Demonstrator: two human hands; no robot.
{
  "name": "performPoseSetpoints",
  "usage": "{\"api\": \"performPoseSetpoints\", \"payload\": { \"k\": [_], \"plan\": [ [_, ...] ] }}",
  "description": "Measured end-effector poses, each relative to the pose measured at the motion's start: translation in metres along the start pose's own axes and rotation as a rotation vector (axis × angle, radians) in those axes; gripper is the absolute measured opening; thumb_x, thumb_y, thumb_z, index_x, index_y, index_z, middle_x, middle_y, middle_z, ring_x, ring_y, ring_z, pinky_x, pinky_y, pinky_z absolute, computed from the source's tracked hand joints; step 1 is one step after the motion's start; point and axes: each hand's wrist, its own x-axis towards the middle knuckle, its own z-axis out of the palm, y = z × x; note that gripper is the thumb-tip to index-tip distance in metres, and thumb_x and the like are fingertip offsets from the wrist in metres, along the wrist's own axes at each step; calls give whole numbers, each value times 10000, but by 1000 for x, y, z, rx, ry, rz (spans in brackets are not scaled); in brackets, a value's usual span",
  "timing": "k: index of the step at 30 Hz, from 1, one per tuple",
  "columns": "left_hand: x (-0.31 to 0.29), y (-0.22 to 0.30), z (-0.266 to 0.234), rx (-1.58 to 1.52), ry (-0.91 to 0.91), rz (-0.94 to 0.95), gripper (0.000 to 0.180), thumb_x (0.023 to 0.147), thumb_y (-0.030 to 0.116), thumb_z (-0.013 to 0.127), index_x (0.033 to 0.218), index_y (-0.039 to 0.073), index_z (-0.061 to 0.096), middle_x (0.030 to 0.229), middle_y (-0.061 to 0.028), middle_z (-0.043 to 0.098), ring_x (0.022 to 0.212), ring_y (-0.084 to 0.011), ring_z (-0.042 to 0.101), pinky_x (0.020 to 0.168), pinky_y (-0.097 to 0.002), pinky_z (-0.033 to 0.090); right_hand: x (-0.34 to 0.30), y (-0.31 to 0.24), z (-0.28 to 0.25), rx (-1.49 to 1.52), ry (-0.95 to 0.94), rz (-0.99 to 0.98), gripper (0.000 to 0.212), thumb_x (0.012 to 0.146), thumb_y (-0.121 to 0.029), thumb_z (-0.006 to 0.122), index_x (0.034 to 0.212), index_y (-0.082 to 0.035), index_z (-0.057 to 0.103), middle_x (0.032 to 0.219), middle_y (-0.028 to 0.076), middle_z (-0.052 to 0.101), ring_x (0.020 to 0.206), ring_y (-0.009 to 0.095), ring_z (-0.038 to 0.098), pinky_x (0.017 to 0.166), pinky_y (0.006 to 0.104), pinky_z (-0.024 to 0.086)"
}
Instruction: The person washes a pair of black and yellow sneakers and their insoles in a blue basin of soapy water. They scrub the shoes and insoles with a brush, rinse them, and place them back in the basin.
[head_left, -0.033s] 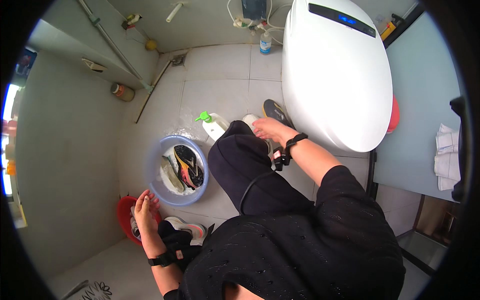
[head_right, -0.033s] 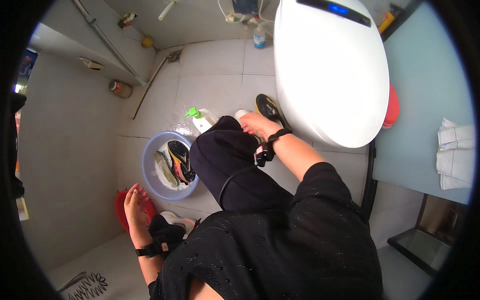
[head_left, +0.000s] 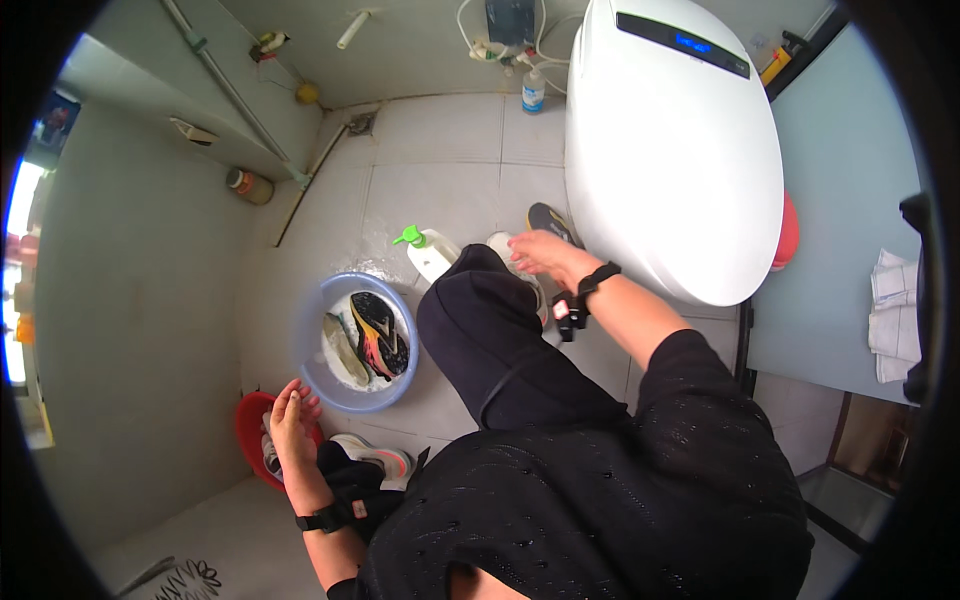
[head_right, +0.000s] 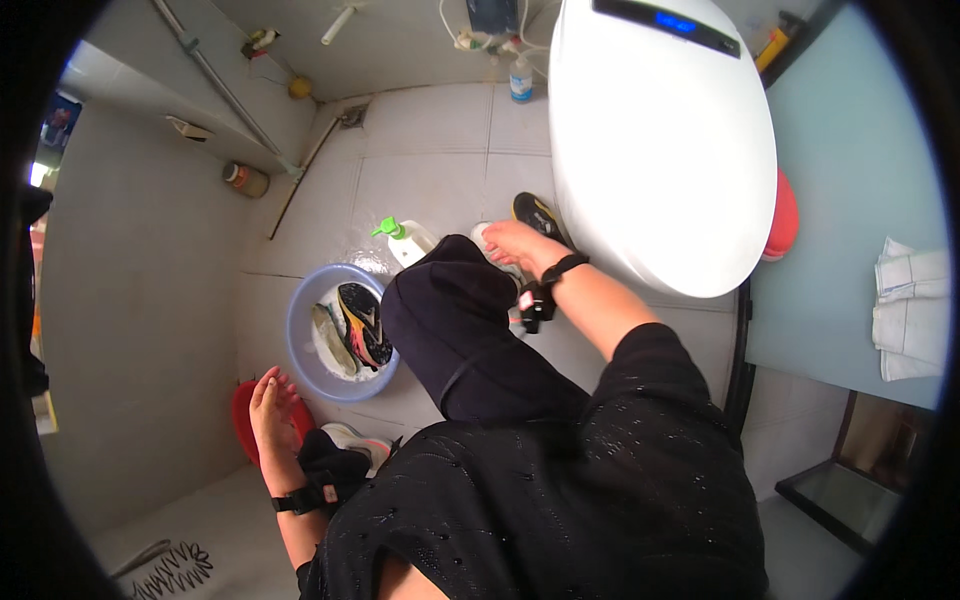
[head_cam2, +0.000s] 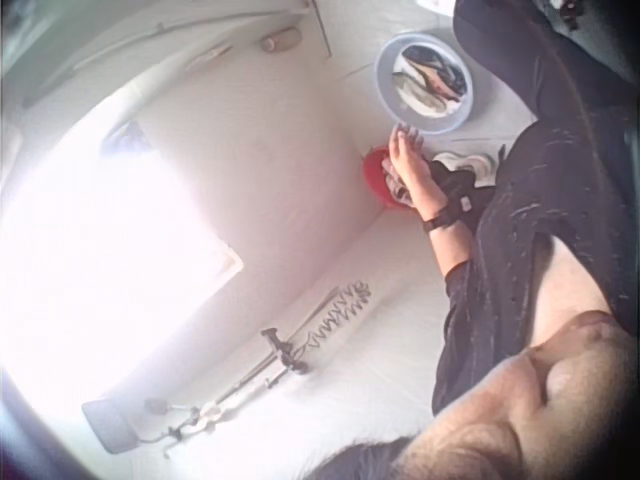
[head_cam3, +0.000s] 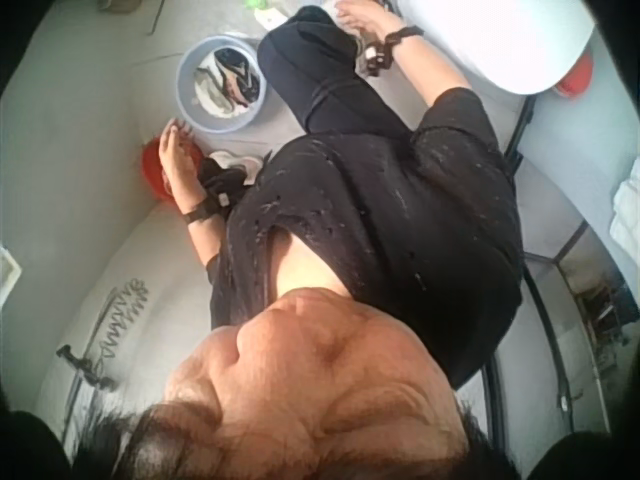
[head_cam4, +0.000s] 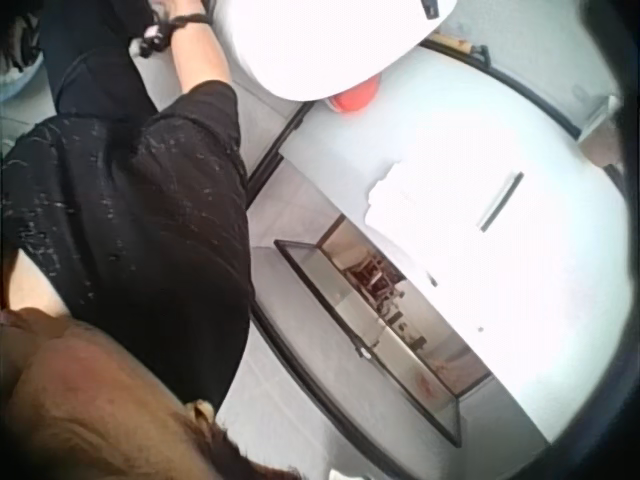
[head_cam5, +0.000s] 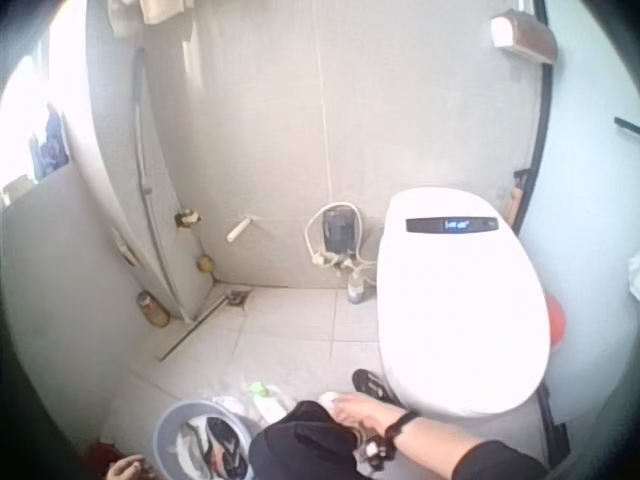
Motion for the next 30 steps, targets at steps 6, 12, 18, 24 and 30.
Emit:
{"api": "performPoseSetpoints", "payload": {
  "k": [6, 12, 18, 24, 30],
  "plan": [
    [-33, 8, 3, -118, -35, 36, 275, 961, 177, 554, 1205, 52, 579, 1034, -69, 654, 840, -164, 647, 716, -283, 538, -103, -138, -38, -442, -202, -253, 448, 881, -312, 555, 1253, -64, 560, 1019, 26, 626, 862, 140, 597, 720, 266, 483],
    [-52, 8, -8, -198, -89, 91, 281, 950, 187, 571, 1201, 62, 584, 1032, -72, 651, 833, -171, 651, 713, -286, 542, -221, -248, -56, -904, -39, -530, 424, 892, -315, 553, 1249, -87, 573, 1054, 43, 633, 870, 140, 607, 743, 283, 499],
    [-65, 5, -7, -213, -118, 88, 275, 950, 189, 572, 1197, 69, 588, 1031, -70, 648, 841, -173, 652, 719, -290, 539, -183, -147, -25, -611, -170, -652, 318, 908, -243, 578, 1170, -66, 611, 938, 36, 646, 795, 111, 603, 747, 298, 508],
    [-69, -6, -2, -169, -114, 21, 304, 941, 209, 591, 1208, 62, 590, 1044, -75, 651, 857, -176, 650, 727, -297, 533, -68, 41, -10, -909, 341, -339, 385, 851, -214, 598, 1185, -22, 607, 1102, 236, 642, 1078, 367, 603, 928, 427, 477],
    [-62, -20, 8, -127, -4, -38, 301, 938, 180, 576, 1203, 37, 587, 996, -75, 671, 828, -182, 666, 731, -296, 546, 8, 127, -52, -1086, 386, -223, 340, 951, -354, 466, 1102, -59, 540, 1131, 216, 586, 1036, 424, 573, 862, 523, 474]
  ]
}}
